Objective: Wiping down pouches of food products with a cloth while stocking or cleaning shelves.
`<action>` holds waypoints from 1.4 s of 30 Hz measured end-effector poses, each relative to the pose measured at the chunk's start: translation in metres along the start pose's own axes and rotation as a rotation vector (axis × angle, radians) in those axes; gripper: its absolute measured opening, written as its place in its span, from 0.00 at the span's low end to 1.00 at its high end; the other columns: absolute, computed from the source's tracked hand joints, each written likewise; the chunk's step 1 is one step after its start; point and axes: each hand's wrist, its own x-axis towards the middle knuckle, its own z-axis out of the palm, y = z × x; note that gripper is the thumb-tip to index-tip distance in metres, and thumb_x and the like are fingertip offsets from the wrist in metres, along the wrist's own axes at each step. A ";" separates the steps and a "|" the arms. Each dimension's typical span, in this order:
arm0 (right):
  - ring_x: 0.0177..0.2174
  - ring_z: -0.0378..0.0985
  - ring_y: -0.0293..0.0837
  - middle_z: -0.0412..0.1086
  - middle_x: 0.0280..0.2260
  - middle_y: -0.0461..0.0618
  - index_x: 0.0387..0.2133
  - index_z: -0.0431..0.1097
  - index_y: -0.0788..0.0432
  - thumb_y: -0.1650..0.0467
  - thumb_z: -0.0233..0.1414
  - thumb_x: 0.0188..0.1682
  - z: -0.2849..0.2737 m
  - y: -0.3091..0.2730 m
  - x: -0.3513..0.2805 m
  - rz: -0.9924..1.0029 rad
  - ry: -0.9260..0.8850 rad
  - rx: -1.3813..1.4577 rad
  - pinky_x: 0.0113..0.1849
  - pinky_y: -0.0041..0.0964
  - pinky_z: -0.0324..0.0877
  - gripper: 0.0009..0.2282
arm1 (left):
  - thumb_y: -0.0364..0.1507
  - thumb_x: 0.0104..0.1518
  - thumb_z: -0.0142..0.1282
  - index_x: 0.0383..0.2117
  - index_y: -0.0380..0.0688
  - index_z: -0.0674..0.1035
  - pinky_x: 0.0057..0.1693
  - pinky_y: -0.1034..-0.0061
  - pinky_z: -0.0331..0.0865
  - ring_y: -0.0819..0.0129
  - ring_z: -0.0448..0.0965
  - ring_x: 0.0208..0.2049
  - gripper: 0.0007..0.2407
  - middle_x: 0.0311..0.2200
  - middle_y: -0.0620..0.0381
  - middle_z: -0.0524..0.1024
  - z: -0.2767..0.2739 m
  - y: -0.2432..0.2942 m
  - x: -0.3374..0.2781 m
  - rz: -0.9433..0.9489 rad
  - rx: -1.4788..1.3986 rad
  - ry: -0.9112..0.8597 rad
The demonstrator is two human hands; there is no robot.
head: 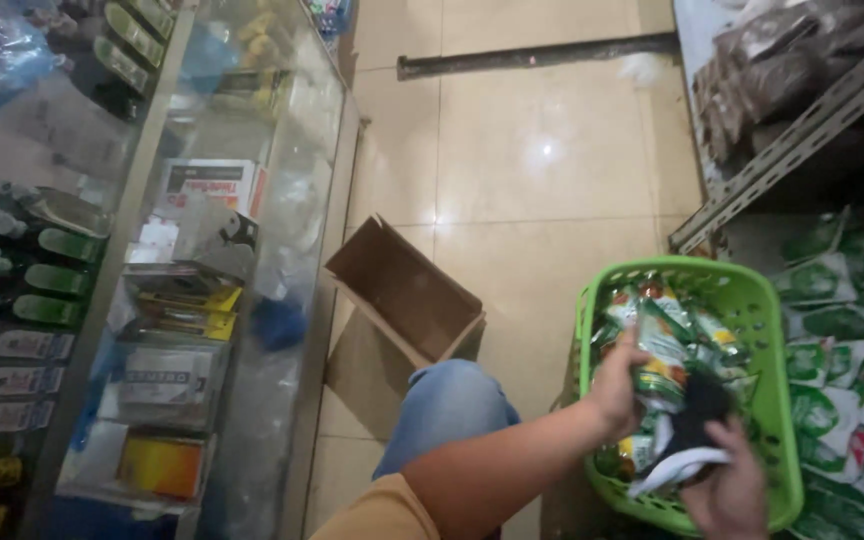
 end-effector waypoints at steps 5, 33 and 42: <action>0.45 0.76 0.46 0.73 0.49 0.52 0.61 0.66 0.63 0.76 0.48 0.52 -0.007 0.027 0.006 -0.146 0.088 -0.260 0.45 0.41 0.71 0.21 | 0.20 0.48 0.45 0.67 0.58 0.58 0.54 0.70 0.72 0.64 0.77 0.49 0.34 0.57 0.58 0.74 0.017 0.026 -0.004 0.373 0.165 0.110; 0.37 0.76 0.39 0.76 0.39 0.54 0.50 0.74 0.71 0.69 0.55 0.58 -0.074 0.024 0.031 -0.270 0.058 -0.755 0.40 0.33 0.70 0.14 | 0.26 0.66 0.57 0.58 0.38 0.76 0.60 0.74 0.69 0.68 0.77 0.53 0.15 0.53 0.54 0.78 -0.021 -0.039 -0.002 0.247 0.569 -0.025; 0.29 0.80 0.46 0.77 0.33 0.54 0.45 0.72 0.67 0.74 0.53 0.47 -0.076 0.021 0.021 0.069 -0.110 -0.354 0.30 0.42 0.75 0.13 | 0.19 0.64 0.47 0.61 0.28 0.70 0.57 0.69 0.73 0.59 0.79 0.55 0.18 0.52 0.47 0.77 -0.016 -0.028 -0.001 0.110 0.342 -0.223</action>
